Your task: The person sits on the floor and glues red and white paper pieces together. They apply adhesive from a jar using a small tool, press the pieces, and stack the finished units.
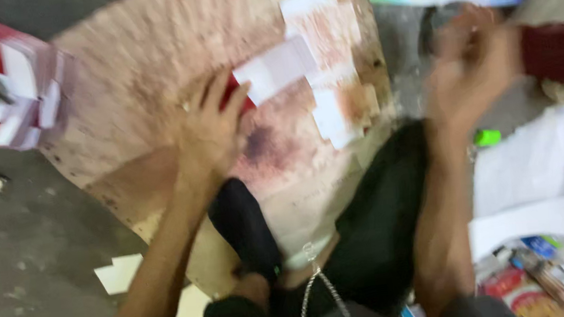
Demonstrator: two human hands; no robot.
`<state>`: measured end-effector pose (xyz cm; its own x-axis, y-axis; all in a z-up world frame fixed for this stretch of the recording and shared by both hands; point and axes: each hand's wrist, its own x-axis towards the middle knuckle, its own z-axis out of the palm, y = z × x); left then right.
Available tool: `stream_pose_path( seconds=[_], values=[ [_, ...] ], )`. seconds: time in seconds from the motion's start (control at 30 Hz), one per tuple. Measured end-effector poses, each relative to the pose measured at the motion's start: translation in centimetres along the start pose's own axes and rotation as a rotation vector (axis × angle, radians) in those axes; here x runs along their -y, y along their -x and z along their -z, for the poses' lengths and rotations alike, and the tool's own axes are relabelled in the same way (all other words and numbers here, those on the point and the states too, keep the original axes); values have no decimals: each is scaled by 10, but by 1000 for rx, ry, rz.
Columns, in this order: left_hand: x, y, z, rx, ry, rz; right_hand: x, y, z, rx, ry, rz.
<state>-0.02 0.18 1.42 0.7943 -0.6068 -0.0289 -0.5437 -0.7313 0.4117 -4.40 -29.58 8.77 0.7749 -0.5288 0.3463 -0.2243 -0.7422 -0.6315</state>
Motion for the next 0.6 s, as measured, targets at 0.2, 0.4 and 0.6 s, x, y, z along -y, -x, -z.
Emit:
stream_pose_path(
  seconds=[0.2,0.4,0.6],
  values=[
    [0,-15,0,-77,74,-27,-79,-4,12,147,411,292],
    [-6,-2,3,-51,137,19,-115,-18,29,72,-462,-604],
    [-8,-9,3,-41,150,32,-132,-92,-53,344,19,310]
  ],
)
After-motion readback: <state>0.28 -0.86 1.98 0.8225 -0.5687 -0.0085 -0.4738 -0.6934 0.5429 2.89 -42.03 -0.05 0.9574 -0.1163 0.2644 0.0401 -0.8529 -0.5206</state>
